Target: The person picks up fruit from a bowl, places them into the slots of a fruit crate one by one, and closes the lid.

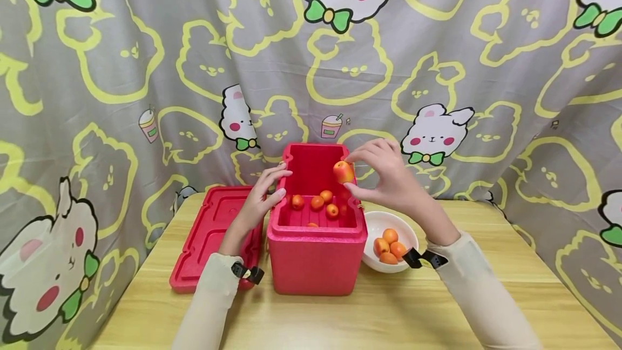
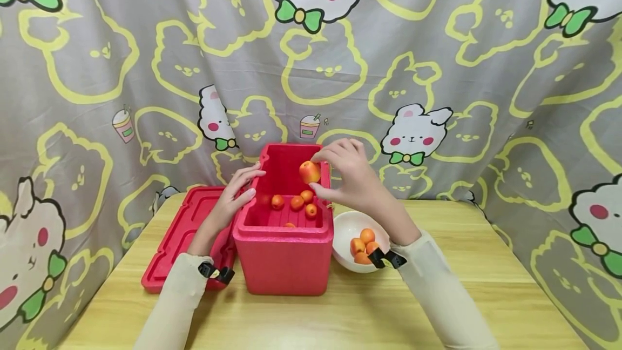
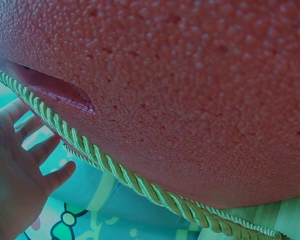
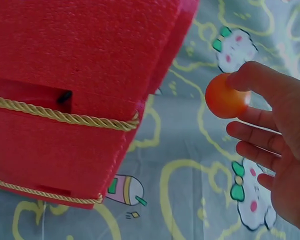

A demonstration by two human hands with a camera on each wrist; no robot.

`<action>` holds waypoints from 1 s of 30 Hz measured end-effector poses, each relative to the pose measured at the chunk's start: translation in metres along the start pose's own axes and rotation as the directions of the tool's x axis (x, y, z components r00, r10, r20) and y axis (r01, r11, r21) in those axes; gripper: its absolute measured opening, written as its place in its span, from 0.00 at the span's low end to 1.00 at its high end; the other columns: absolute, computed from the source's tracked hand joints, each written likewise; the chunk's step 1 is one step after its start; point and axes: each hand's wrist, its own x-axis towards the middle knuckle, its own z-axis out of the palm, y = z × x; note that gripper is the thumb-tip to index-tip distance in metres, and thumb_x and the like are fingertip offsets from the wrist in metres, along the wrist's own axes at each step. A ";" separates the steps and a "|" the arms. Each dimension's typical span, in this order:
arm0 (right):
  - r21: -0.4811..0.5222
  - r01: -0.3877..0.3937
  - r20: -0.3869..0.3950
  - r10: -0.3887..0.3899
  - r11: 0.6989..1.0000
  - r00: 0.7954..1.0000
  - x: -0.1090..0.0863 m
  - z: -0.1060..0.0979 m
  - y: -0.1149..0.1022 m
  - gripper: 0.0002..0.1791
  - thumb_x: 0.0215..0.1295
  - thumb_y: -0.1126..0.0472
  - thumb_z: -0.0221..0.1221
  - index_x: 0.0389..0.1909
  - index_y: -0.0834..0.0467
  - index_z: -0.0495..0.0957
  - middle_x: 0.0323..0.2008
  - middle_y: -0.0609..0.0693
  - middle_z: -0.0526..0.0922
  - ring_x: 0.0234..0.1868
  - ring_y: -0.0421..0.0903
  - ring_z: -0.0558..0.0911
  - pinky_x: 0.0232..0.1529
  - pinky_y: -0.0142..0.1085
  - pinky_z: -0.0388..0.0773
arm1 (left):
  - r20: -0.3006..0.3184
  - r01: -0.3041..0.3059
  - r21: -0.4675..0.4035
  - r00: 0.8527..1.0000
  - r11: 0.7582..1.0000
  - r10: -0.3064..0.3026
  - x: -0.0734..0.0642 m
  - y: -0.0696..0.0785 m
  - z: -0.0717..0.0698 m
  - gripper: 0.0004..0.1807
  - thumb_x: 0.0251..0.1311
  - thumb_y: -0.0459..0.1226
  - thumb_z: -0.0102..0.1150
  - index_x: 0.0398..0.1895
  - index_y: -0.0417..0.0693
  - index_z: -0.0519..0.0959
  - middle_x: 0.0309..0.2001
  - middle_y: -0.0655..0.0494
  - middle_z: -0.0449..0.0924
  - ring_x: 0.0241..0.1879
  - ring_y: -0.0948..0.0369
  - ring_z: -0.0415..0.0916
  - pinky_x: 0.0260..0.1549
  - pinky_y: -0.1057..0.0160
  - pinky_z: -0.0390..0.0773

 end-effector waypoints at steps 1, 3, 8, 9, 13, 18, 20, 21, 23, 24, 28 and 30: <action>-0.004 0.003 0.022 -0.003 1.000 1.000 0.002 0.001 -0.001 0.24 0.47 0.59 0.77 0.46 0.57 0.83 0.45 0.51 0.85 0.52 0.49 0.77 0.60 0.54 0.63 | 0.000 -0.001 -0.001 1.000 1.000 0.001 0.000 0.000 0.000 0.26 0.67 0.38 0.54 0.70 0.51 0.72 0.76 0.50 0.61 0.76 0.53 0.57 0.68 0.34 0.66; -0.013 0.003 0.069 -0.002 1.000 0.998 0.005 0.003 -0.004 0.23 0.47 0.58 0.77 0.46 0.56 0.82 0.45 0.50 0.85 0.52 0.48 0.76 0.61 0.55 0.63 | 0.000 0.002 -0.001 1.000 1.000 -0.002 0.000 0.000 -0.001 0.27 0.67 0.38 0.54 0.70 0.51 0.72 0.76 0.50 0.61 0.76 0.53 0.57 0.68 0.34 0.66; -0.030 0.018 0.157 -0.013 0.999 0.987 0.013 0.008 -0.006 0.21 0.49 0.56 0.75 0.44 0.55 0.82 0.43 0.48 0.85 0.51 0.47 0.76 0.63 0.54 0.63 | -0.003 0.004 -0.007 1.000 1.000 -0.004 -0.001 0.001 -0.001 0.27 0.67 0.37 0.54 0.70 0.50 0.72 0.76 0.50 0.61 0.76 0.52 0.57 0.69 0.33 0.65; -0.033 0.021 0.172 -0.015 0.999 0.985 0.014 0.009 -0.006 0.21 0.49 0.56 0.76 0.44 0.55 0.82 0.43 0.48 0.85 0.51 0.47 0.76 0.63 0.54 0.63 | -0.004 0.002 -0.010 1.000 1.000 -0.002 -0.001 0.001 -0.001 0.26 0.67 0.37 0.54 0.70 0.49 0.72 0.76 0.50 0.61 0.76 0.52 0.57 0.69 0.33 0.65; -0.045 0.039 0.224 -0.028 0.998 0.974 0.016 0.012 -0.007 0.22 0.47 0.56 0.76 0.45 0.55 0.82 0.44 0.49 0.85 0.52 0.48 0.76 0.63 0.54 0.64 | -0.001 0.003 -0.016 1.000 1.000 -0.003 -0.001 0.000 0.000 0.26 0.68 0.37 0.54 0.70 0.50 0.72 0.76 0.50 0.61 0.76 0.52 0.56 0.69 0.31 0.62; -0.060 0.057 0.260 -0.039 0.997 0.965 0.018 0.016 -0.006 0.22 0.47 0.57 0.76 0.45 0.56 0.83 0.44 0.49 0.85 0.52 0.48 0.77 0.61 0.54 0.65 | -0.001 0.001 -0.007 1.000 1.000 -0.001 0.000 0.000 0.000 0.26 0.68 0.38 0.54 0.70 0.52 0.73 0.76 0.52 0.61 0.76 0.54 0.56 0.69 0.31 0.62; -0.064 0.057 0.271 -0.038 0.996 0.962 0.019 0.018 -0.006 0.22 0.47 0.57 0.76 0.44 0.56 0.83 0.44 0.50 0.85 0.51 0.49 0.77 0.62 0.54 0.65 | -0.002 0.000 -0.003 1.000 1.000 0.000 0.000 0.000 -0.001 0.26 0.68 0.39 0.54 0.70 0.52 0.73 0.76 0.52 0.61 0.76 0.53 0.56 0.69 0.31 0.62; -0.066 0.056 0.276 -0.036 0.996 0.961 0.019 0.018 -0.006 0.22 0.47 0.57 0.75 0.44 0.56 0.83 0.44 0.50 0.85 0.51 0.49 0.77 0.62 0.54 0.65 | -0.002 0.001 -0.001 1.000 1.000 -0.001 0.000 0.000 -0.001 0.26 0.68 0.39 0.54 0.70 0.52 0.73 0.76 0.52 0.61 0.76 0.53 0.56 0.69 0.31 0.62; -0.075 0.049 0.287 -0.025 0.996 0.958 0.019 0.020 -0.005 0.22 0.48 0.57 0.75 0.45 0.56 0.83 0.45 0.50 0.85 0.52 0.49 0.77 0.62 0.54 0.65 | -0.002 0.002 0.002 1.000 1.000 -0.002 0.000 -0.001 -0.001 0.26 0.68 0.39 0.54 0.70 0.52 0.73 0.76 0.52 0.61 0.76 0.53 0.56 0.69 0.31 0.62; -0.081 0.044 0.292 -0.019 0.996 0.956 0.019 0.020 -0.005 0.22 0.48 0.56 0.75 0.46 0.57 0.84 0.45 0.51 0.86 0.52 0.50 0.77 0.62 0.54 0.65 | -0.003 0.003 0.005 1.000 1.000 -0.003 0.000 -0.001 -0.001 0.26 0.68 0.39 0.54 0.70 0.52 0.73 0.76 0.52 0.61 0.76 0.53 0.56 0.69 0.31 0.62; -0.121 0.014 0.318 0.025 0.993 0.948 0.018 0.023 -0.003 0.24 0.50 0.56 0.75 0.49 0.57 0.85 0.48 0.52 0.86 0.54 0.50 0.77 0.63 0.55 0.65 | -0.007 0.000 0.005 1.000 1.000 0.000 0.000 -0.002 -0.001 0.26 0.68 0.38 0.53 0.69 0.51 0.73 0.76 0.51 0.61 0.76 0.53 0.56 0.70 0.32 0.61; -0.134 0.002 0.329 0.043 0.991 0.943 0.017 0.024 -0.002 0.24 0.51 0.56 0.75 0.51 0.57 0.85 0.49 0.52 0.85 0.55 0.51 0.77 0.63 0.55 0.64 | -0.007 -0.005 0.003 1.000 1.000 0.005 0.000 -0.002 -0.001 0.25 0.68 0.38 0.53 0.69 0.51 0.73 0.76 0.51 0.62 0.76 0.53 0.56 0.70 0.32 0.60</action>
